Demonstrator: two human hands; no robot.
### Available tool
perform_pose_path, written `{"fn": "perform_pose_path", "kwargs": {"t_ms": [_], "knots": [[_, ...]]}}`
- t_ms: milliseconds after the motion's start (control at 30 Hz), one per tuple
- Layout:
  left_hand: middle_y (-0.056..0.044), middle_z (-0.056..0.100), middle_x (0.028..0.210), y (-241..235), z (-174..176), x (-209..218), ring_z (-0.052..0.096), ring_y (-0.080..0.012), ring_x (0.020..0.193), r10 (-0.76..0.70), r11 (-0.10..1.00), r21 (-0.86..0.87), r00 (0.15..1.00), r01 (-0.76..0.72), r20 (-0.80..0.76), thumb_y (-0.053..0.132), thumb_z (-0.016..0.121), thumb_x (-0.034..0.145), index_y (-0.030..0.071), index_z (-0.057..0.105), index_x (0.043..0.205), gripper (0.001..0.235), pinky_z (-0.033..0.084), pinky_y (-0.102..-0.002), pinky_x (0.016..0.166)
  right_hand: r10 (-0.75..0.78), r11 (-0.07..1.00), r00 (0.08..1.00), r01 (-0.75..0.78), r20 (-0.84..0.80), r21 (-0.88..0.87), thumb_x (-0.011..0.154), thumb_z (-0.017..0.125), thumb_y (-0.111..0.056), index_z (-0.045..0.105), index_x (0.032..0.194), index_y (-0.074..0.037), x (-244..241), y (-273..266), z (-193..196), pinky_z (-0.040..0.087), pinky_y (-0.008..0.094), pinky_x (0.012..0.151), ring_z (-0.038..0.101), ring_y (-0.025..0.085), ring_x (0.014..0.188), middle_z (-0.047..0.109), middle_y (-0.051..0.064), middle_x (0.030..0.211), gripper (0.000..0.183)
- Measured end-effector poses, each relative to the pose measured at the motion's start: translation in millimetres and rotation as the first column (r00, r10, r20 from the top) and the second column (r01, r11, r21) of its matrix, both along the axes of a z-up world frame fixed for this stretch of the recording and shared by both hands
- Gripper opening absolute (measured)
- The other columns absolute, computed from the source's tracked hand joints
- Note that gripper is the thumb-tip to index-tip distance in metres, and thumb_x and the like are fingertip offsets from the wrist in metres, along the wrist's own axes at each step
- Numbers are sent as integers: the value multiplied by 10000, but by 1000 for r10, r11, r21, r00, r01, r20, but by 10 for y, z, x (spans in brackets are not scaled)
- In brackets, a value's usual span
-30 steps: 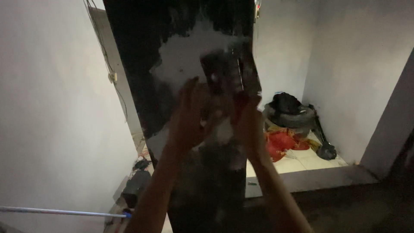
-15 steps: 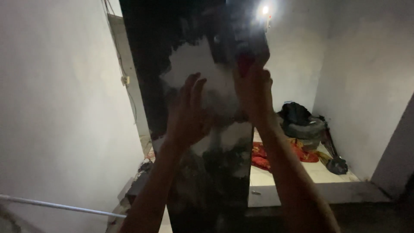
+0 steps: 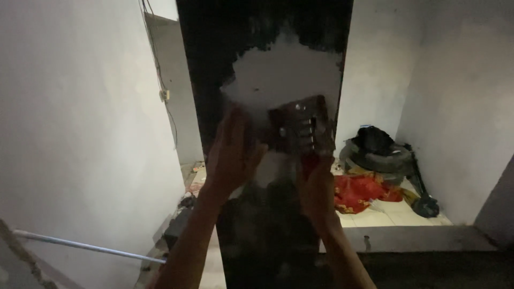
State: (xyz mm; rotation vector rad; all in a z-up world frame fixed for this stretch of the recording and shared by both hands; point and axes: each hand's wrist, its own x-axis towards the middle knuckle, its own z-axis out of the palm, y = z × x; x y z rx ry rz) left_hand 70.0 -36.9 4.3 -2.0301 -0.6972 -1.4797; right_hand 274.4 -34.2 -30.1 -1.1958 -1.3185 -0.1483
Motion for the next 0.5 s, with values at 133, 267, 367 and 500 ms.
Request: {"fn": "perform_pose_path", "kwargs": {"t_ms": [133,267,367,500], "knots": [[-228,333,1636,61,204,-42,425,-477,1470,-71,997,-20,997,70,-22,368,722,968,6,429,1505,710,499,-505,1082,-6,1000,1000,5,4,5,1008,658,-378,219,1441,72,-67,-146,-99,585,506,707,682,480,900,650,337,1050,764],[-192,329,1657,64,353,-113,448,-448,1473,-79,997,-13,997,79,-20,299,735,933,14,434,1527,724,485,-519,1150,-38,998,999,37,19,48,1002,663,-364,241,1435,69,-167,32,378,578,508,728,675,474,928,639,334,1085,744],[-220,318,1651,99,402,-134,431,-466,1470,-143,990,-2,990,143,-3,293,740,921,-11,399,1522,755,470,-525,1157,-63,995,997,60,34,78,998,667,-354,257,1430,66,-210,172,770,572,509,744,670,469,950,630,332,1111,729],[-270,323,1630,144,276,-140,406,-488,1456,-161,987,-4,986,161,29,304,748,937,-21,367,1536,781,440,-533,1161,-88,994,996,87,13,70,992,673,-341,278,1423,63,-228,100,585,564,511,766,663,463,978,619,329,1146,710]]}}
